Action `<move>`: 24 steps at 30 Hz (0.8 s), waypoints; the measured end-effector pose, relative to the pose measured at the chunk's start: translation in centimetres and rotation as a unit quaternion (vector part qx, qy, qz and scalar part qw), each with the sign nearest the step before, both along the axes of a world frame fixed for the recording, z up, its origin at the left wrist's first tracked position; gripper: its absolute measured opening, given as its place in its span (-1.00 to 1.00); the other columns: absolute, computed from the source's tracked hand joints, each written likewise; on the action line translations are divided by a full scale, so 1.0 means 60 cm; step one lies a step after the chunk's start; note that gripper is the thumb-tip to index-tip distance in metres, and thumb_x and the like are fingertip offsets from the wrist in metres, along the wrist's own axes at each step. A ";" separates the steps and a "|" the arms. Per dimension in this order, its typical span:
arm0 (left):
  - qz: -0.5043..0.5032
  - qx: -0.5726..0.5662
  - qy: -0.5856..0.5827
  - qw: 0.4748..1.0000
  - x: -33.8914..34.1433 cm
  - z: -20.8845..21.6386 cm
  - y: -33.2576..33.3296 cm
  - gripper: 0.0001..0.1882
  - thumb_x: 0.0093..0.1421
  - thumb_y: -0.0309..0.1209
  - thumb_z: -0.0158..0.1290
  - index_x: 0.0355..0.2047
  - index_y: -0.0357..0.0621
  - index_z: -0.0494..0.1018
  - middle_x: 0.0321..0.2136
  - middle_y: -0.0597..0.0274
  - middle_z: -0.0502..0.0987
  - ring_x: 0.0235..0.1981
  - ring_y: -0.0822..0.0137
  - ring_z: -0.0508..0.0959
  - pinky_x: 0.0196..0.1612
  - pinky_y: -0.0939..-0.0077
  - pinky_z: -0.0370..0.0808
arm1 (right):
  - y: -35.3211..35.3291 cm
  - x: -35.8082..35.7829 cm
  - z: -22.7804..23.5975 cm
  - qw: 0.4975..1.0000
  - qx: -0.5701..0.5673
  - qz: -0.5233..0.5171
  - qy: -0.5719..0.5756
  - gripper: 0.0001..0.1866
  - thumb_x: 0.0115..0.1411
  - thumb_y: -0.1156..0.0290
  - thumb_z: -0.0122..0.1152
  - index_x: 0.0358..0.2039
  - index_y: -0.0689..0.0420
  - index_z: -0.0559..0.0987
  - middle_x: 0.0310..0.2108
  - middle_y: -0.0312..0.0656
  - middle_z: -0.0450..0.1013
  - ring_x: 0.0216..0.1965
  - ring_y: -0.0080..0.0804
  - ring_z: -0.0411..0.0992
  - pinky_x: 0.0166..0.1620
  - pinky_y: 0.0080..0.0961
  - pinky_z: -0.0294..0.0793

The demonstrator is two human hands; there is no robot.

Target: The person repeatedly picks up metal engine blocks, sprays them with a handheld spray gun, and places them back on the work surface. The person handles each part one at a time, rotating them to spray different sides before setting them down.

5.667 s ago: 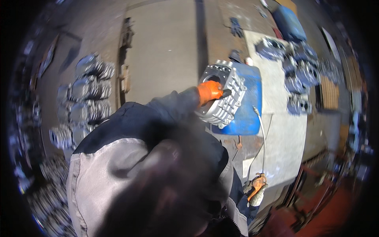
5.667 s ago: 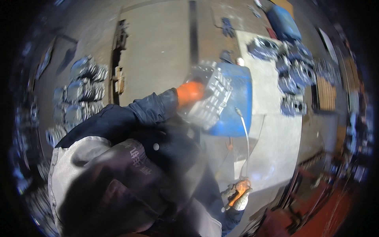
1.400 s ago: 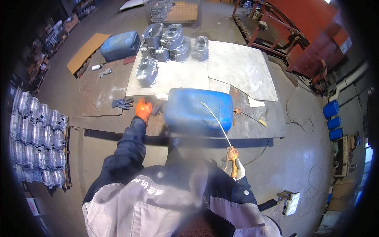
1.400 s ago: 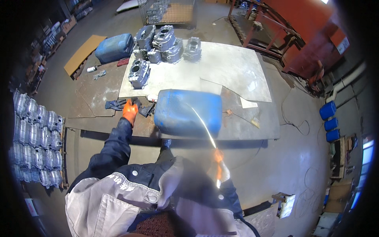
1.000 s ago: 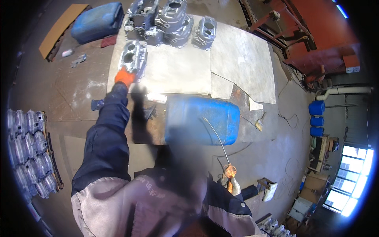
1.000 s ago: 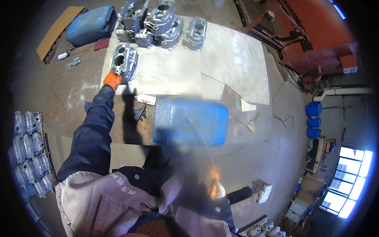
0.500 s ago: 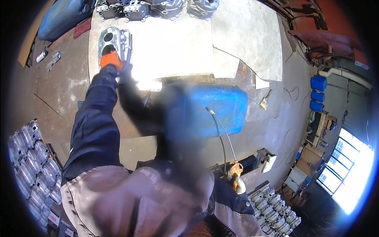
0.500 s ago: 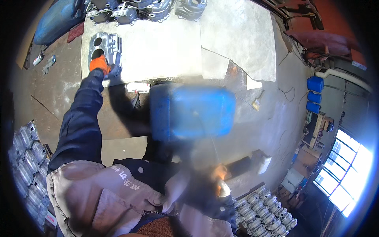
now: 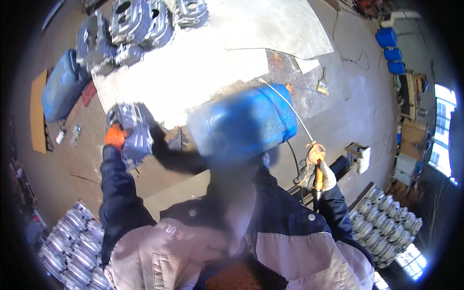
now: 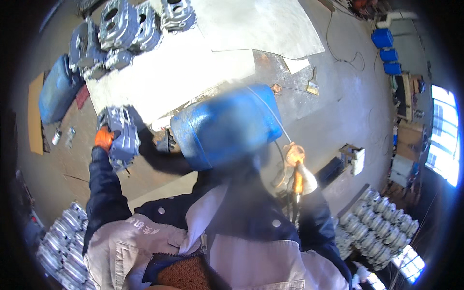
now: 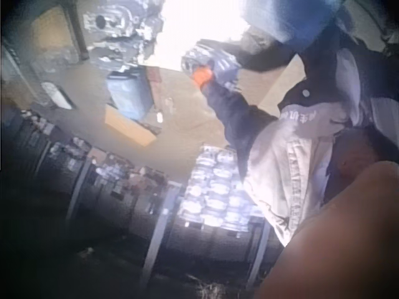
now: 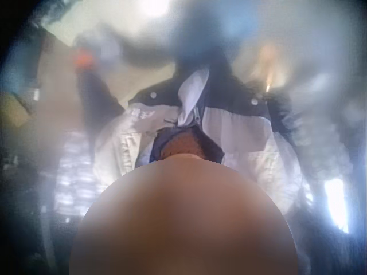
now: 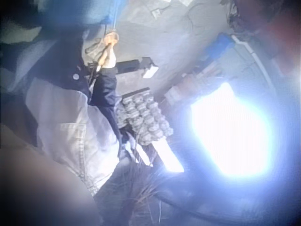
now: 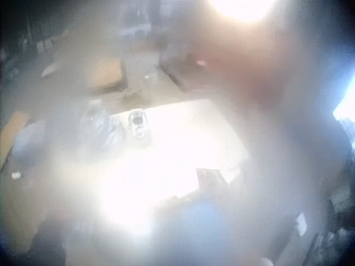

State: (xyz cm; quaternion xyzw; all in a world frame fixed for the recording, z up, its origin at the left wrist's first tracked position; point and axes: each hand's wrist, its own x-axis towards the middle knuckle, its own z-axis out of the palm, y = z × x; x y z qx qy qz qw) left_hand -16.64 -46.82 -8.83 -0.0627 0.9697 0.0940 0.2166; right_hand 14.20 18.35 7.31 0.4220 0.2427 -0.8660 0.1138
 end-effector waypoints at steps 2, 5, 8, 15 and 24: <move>-0.013 0.035 -0.031 0.999 0.003 0.061 0.013 -0.38 -0.14 -0.01 0.23 -0.26 -0.34 0.46 -0.28 -0.22 0.56 -0.17 -0.17 0.53 -0.14 0.11 0.44 | 0.016 -0.022 -0.006 0.999 -0.013 0.005 0.039 -0.49 0.29 0.30 0.04 0.20 0.19 0.25 0.03 -0.06 0.38 0.02 -0.24 0.39 0.08 -0.29 0.39; 0.031 0.192 0.036 0.980 0.064 0.144 0.087 -0.33 -0.14 -0.03 0.25 -0.17 -0.37 0.45 -0.30 -0.23 0.55 -0.20 -0.11 0.55 -0.18 0.16 0.44 | 0.031 -0.069 -0.057 0.996 0.062 -0.028 0.061 -0.40 0.27 -0.04 -0.02 0.11 0.19 0.33 -0.11 -0.02 0.46 -0.18 -0.07 0.49 -0.07 -0.05 0.48; 0.035 0.159 0.056 0.985 0.121 0.213 0.210 -0.28 -0.14 -0.07 0.26 -0.09 -0.40 0.42 -0.29 -0.19 0.55 -0.22 -0.07 0.56 -0.16 0.24 0.44 | 0.062 -0.153 -0.104 0.882 0.309 0.317 0.164 -0.34 0.31 -0.13 -0.17 0.20 0.14 0.25 0.02 -0.10 0.34 -0.10 -0.30 0.39 -0.03 -0.30 0.40; 0.043 0.213 0.112 0.970 0.198 0.290 0.568 -0.40 -0.12 -0.05 0.18 -0.25 -0.37 0.48 -0.37 -0.17 0.54 -0.30 -0.08 0.54 -0.22 0.19 0.43 | 0.046 -0.423 -0.076 0.557 0.408 0.692 0.213 -0.20 0.26 -0.29 -0.35 0.10 0.19 0.42 0.05 0.11 0.38 0.06 -0.09 0.37 0.16 -0.39 0.22; 0.027 0.053 0.160 0.985 0.258 0.178 0.874 -0.58 -0.06 -0.10 0.14 -0.40 -0.25 0.45 -0.50 -0.16 0.52 -0.42 -0.20 0.51 -0.31 0.02 0.45 | 0.450 -0.590 -0.112 0.587 0.733 0.337 0.065 -0.22 0.18 -0.32 -0.23 -0.22 0.23 0.58 -0.34 0.17 0.52 -0.17 -0.06 0.52 -0.18 -0.14 0.42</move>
